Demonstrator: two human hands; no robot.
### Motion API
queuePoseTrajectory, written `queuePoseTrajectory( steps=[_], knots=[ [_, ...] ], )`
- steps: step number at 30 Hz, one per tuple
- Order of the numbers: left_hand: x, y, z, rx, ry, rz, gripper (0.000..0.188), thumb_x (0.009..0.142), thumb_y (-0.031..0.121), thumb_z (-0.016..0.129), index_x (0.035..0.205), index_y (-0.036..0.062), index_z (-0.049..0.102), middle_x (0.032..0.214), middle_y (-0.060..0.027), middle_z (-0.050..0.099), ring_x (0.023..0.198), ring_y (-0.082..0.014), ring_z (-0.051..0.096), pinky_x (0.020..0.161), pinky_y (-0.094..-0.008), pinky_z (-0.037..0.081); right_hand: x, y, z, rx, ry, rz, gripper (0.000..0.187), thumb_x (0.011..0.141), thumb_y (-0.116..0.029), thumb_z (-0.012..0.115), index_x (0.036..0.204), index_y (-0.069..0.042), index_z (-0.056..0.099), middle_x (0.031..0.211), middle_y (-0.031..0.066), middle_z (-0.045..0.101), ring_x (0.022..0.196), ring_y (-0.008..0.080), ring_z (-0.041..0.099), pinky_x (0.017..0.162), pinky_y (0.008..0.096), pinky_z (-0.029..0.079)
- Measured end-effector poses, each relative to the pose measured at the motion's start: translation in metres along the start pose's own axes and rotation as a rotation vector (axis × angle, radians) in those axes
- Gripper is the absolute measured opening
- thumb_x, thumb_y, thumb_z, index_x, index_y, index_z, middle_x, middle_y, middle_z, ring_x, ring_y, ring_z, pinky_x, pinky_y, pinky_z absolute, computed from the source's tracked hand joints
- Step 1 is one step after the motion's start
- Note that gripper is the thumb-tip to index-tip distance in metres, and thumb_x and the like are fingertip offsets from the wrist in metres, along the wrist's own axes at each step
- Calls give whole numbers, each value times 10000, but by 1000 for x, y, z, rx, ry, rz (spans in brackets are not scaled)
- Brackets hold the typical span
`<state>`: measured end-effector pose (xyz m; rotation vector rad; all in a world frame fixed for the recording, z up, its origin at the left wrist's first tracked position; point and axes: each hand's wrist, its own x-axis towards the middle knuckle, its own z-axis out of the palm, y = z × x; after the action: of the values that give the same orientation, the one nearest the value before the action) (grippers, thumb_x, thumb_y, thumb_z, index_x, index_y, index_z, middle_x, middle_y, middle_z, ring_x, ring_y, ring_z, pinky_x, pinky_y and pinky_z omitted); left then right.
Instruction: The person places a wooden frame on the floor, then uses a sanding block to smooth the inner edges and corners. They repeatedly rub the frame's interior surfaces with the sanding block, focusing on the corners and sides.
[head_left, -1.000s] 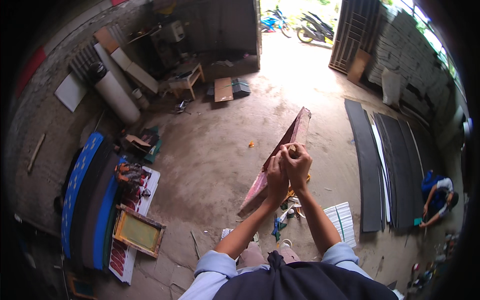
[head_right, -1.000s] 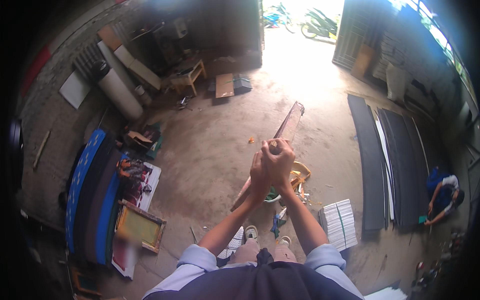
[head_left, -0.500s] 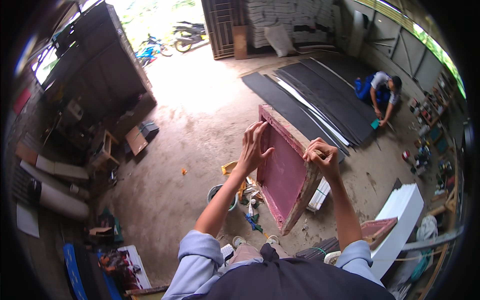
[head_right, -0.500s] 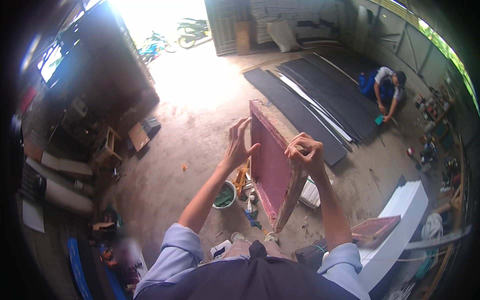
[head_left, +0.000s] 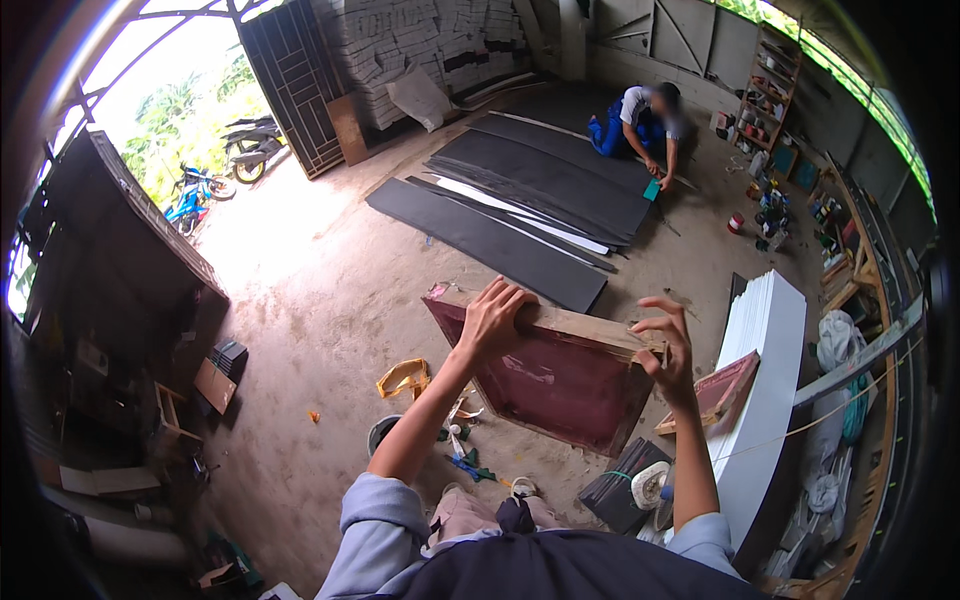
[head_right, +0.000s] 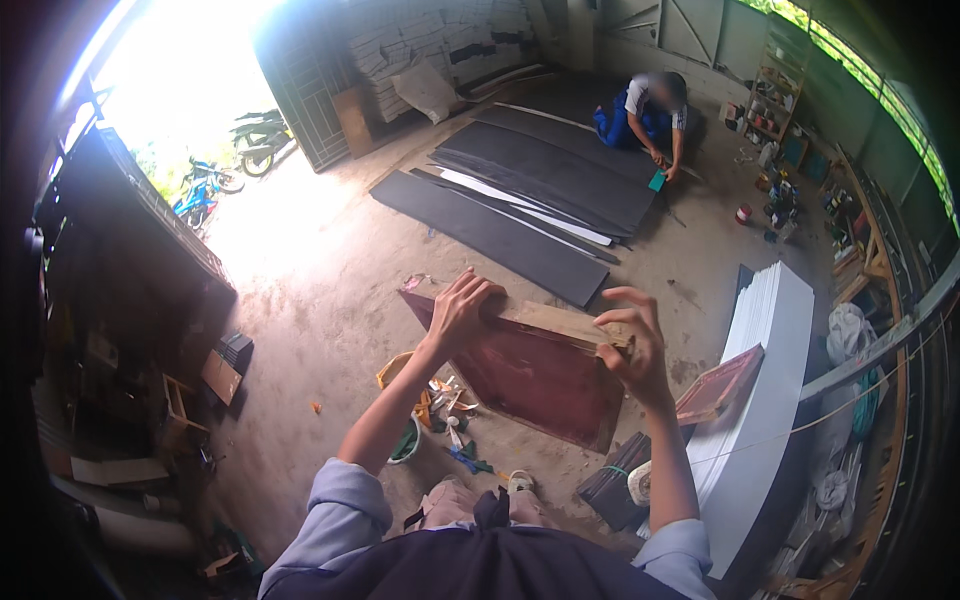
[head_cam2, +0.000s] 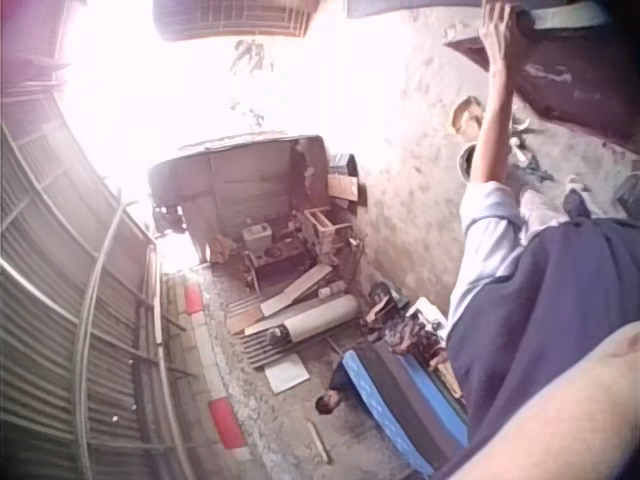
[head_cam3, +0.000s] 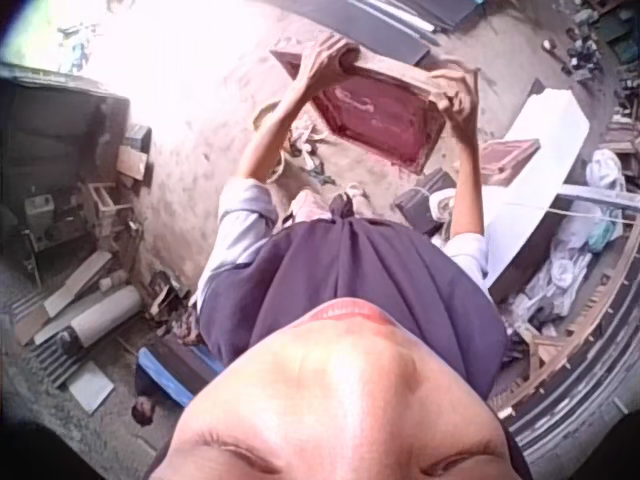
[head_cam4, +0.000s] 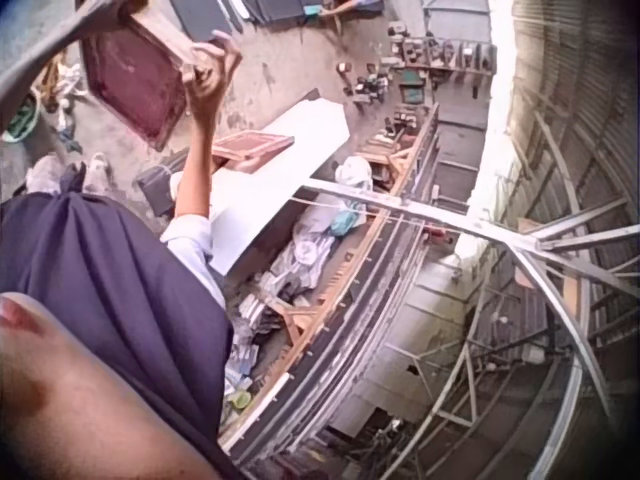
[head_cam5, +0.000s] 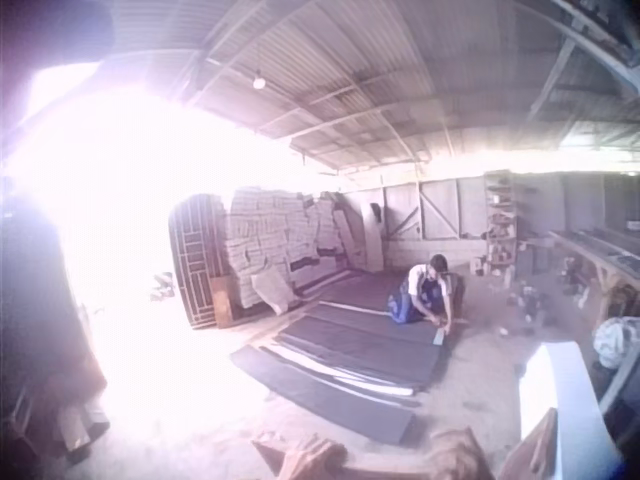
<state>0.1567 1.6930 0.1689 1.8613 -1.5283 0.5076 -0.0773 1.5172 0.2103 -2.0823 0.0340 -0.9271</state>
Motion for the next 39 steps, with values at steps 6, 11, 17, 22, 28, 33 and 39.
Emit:
queuePoseTrajectory(
  steps=[6,11,17,22,28,33,39],
  knots=[
    [18,12,8,48,-13,53,412,536,176,725,921,122,590,881,-52,607,940,-241,608,1033,-439,394,-125,93,20,137,198,438,988,674,-538,748,1376,-32,271,1295,141,409,1240,252,382,1047,414,294],
    [21,-12,-9,35,-30,101,430,549,222,734,941,118,590,915,-42,603,976,-231,583,1068,-447,330,-127,103,69,-62,352,437,527,742,-301,777,1101,-43,491,917,40,591,836,143,576,752,289,465],
    [3,-84,-24,-20,79,-155,422,632,149,717,1021,141,552,975,5,585,1053,-222,532,1061,-567,204,-19,57,123,-308,489,175,550,687,-442,798,980,-62,528,774,77,566,687,210,571,626,332,459],
    [-85,-141,10,-82,146,-548,751,628,118,782,1285,146,420,1247,-110,434,1222,-311,376,1048,-550,205,16,44,174,-498,324,118,569,659,-452,806,990,-58,563,799,119,604,729,296,613,654,398,480],
    [-196,-194,58,-258,189,-831,1007,622,342,836,1375,52,232,1279,-187,361,1248,-342,325,1044,-459,263,13,18,178,-450,311,310,517,691,-403,799,990,-41,583,828,123,638,764,252,637,688,360,490],
    [-198,-188,96,-1016,-98,-953,907,829,465,659,1416,1,145,1400,-215,328,1312,-337,320,1073,-440,275,5,-4,139,-273,445,372,432,768,-362,757,990,-39,576,843,46,632,778,129,591,731,278,462],
    [-182,-166,152,-1194,-21,-1199,613,911,621,399,829,31,543,644,26,353,601,-117,357,549,-285,301,-28,42,103,-52,640,453,397,805,-310,723,1036,-23,573,961,35,609,905,130,558,830,274,421]
  ],
)
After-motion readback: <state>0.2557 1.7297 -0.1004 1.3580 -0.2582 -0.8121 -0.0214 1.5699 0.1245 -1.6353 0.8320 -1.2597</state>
